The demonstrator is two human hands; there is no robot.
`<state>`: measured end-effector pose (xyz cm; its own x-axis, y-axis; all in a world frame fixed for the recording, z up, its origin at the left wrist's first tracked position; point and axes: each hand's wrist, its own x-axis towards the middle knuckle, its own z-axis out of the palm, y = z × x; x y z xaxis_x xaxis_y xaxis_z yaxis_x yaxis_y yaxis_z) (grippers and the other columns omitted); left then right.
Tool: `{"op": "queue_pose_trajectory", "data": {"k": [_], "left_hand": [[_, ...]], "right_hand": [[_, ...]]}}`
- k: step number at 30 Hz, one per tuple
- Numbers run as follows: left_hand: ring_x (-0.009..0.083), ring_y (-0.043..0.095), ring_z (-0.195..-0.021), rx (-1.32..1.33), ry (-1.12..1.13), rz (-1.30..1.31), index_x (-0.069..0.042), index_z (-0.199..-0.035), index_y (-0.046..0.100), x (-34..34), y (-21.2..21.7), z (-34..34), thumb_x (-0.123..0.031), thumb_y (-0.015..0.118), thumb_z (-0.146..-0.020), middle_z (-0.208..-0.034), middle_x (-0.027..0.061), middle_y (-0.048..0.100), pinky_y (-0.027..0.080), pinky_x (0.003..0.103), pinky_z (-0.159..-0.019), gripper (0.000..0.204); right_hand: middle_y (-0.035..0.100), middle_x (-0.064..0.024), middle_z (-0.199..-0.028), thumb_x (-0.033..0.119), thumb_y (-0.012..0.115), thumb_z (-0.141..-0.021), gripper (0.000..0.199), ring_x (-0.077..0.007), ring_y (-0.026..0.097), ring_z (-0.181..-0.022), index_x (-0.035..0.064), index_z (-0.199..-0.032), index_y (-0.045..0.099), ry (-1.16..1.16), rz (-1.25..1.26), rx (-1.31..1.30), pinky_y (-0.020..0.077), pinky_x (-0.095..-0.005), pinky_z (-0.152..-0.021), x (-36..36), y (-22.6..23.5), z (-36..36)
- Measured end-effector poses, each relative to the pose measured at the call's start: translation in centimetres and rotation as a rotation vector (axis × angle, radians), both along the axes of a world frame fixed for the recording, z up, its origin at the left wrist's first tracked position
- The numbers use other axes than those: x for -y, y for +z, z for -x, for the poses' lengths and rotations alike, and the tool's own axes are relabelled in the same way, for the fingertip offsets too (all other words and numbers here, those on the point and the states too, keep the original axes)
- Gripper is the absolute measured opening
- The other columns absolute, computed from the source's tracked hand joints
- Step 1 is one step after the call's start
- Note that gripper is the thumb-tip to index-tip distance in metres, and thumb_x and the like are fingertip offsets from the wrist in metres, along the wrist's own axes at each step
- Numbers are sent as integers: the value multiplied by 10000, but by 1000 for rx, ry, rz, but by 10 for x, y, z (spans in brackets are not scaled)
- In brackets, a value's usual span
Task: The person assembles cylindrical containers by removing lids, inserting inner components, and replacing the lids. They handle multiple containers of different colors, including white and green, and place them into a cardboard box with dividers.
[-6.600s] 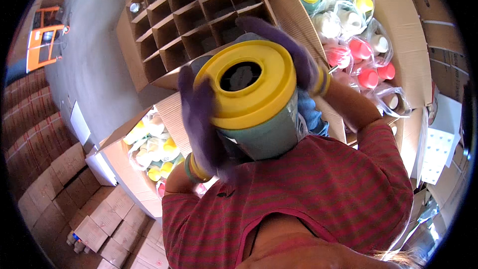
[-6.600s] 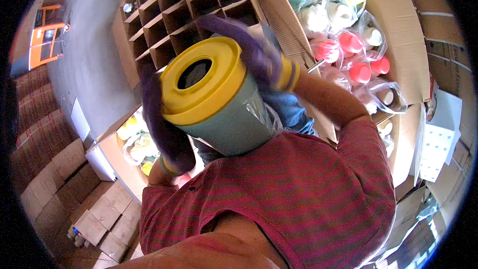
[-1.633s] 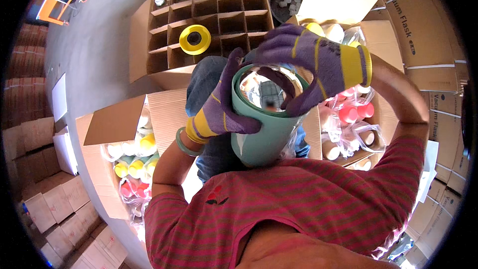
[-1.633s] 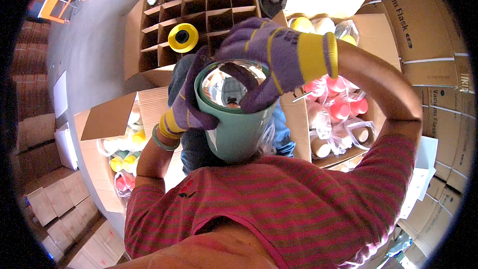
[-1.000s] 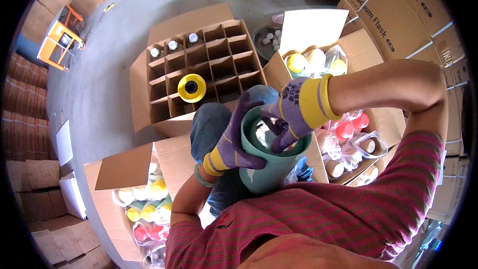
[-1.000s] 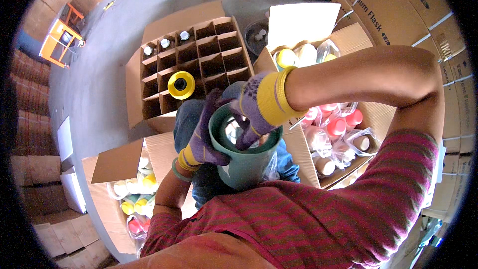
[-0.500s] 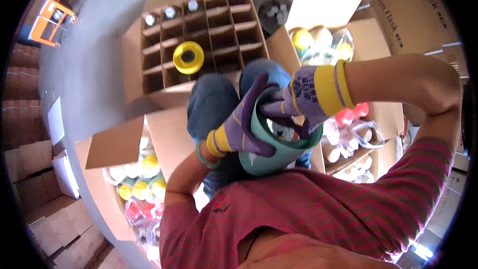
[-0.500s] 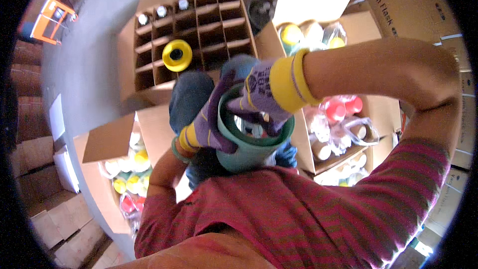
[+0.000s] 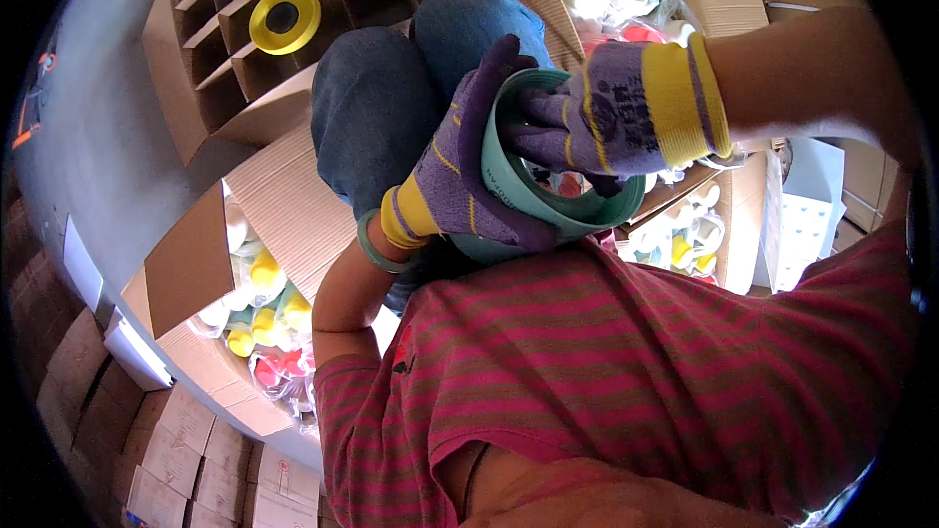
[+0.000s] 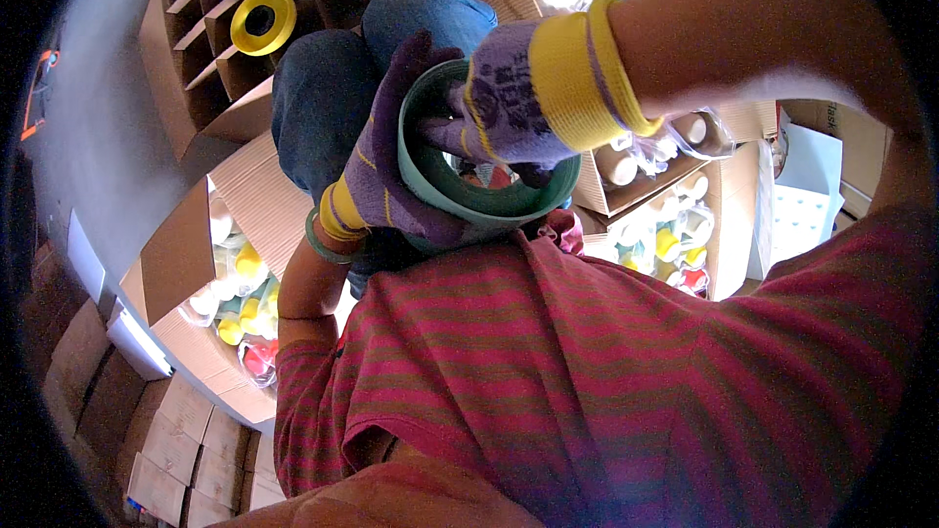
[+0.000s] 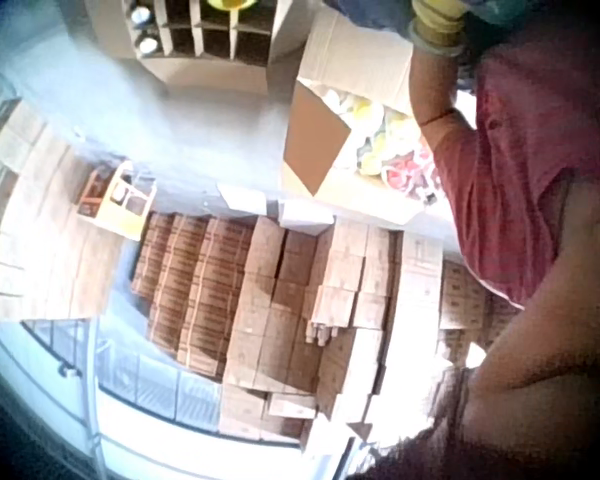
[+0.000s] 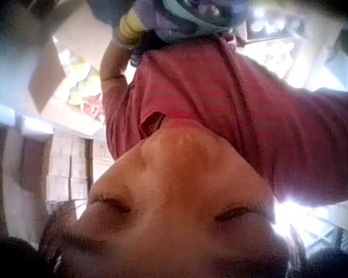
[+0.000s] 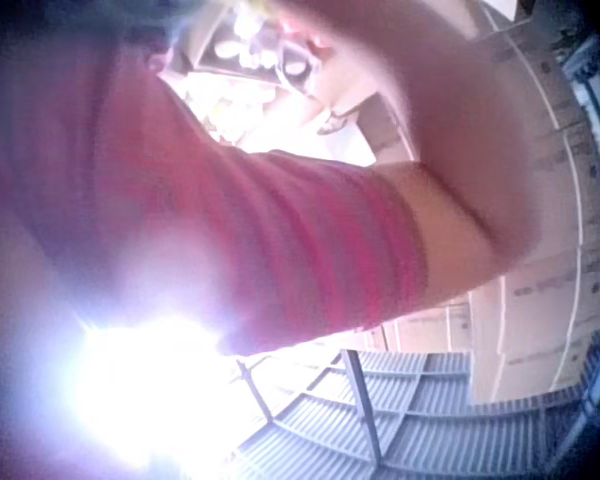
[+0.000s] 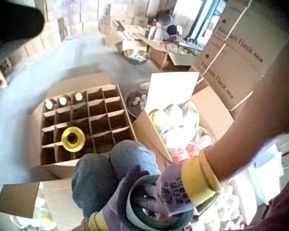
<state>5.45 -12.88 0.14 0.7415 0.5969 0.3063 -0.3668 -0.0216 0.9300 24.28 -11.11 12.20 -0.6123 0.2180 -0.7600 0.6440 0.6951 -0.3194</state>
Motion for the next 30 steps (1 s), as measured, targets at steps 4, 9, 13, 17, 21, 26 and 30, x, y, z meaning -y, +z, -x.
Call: {"op": "queue_pose_trajectory", "data": {"k": [4, 9, 13, 17, 21, 26, 30], "left_hand": [[323, 398, -1328, -49, -45, 43, -60, -1538, 72, -9, -4, 5, -396, 978, -403, -1437, 185, 352, 329, 418, -1092, 1491], [299, 346, -1374, -138, -52, -47, -61, -1537, 84, -21, 0, 18, -357, 973, -427, -1486, 163, 337, 283, 415, -1132, 1453], [287, 385, -1359, -17, 126, 77, -59, -1494, 266, -92, -17, 45, -259, 809, -758, -1489, 169, 373, 300, 390, -1134, 936], [346, 428, -1313, -837, 777, -388, -68, -1407, 434, -240, -128, 93, -294, 597, -917, -1416, 177, 456, 353, 426, -1089, 564], [371, 384, -1340, -1616, 650, -696, -196, -1453, 393, -284, -238, 135, -400, 509, -931, -1459, 149, 417, 326, 483, -1105, 572], [366, 406, -1333, -1774, 422, -430, -225, -1461, 390, -290, -226, 120, -435, 645, -848, -1503, 122, 367, 399, 432, -1072, 696], [383, 496, -1244, -1761, 506, -484, -193, -1401, 471, -277, -200, 113, -411, 764, -746, -1398, 165, 470, 441, 433, -1032, 750]], "right_hand": [[632, -166, -1073, 279, 570, -867, 485, -298, 686, -826, 88, -1300, 463, 163, -119, -90, 560, -383, -658, -13, 5, 9], [692, -133, -837, 412, 770, -663, 504, -351, 677, -832, 115, -1038, 611, 208, -160, -205, 546, -433, -745, -26, -21, 16], [667, -139, -1005, 365, 687, -798, 644, -329, 680, -843, 75, -1328, 463, 278, 52, 45, 558, -406, -688, -37, 4, 36], [660, -140, -963, 420, 718, -759, 689, -352, 667, -869, 109, -1314, 453, 234, 52, -65, 541, -428, -713, -51, 7, 30], [643, -147, -1035, 465, 720, -740, 784, -350, 649, -927, 126, -1377, 413, 175, 41, -113, 518, -437, -737, -50, -1, 24], [623, -151, -1092, 506, 722, -737, 821, -337, 644, -960, 130, -1393, 401, 106, 66, -121, 520, -439, -772, -57, -4, 12], [629, -130, -1110, 497, 717, -753, 740, -317, 648, -960, 129, -1342, 463, 85, 51, -243, 519, -438, -793, -62, -8, 6]]}}
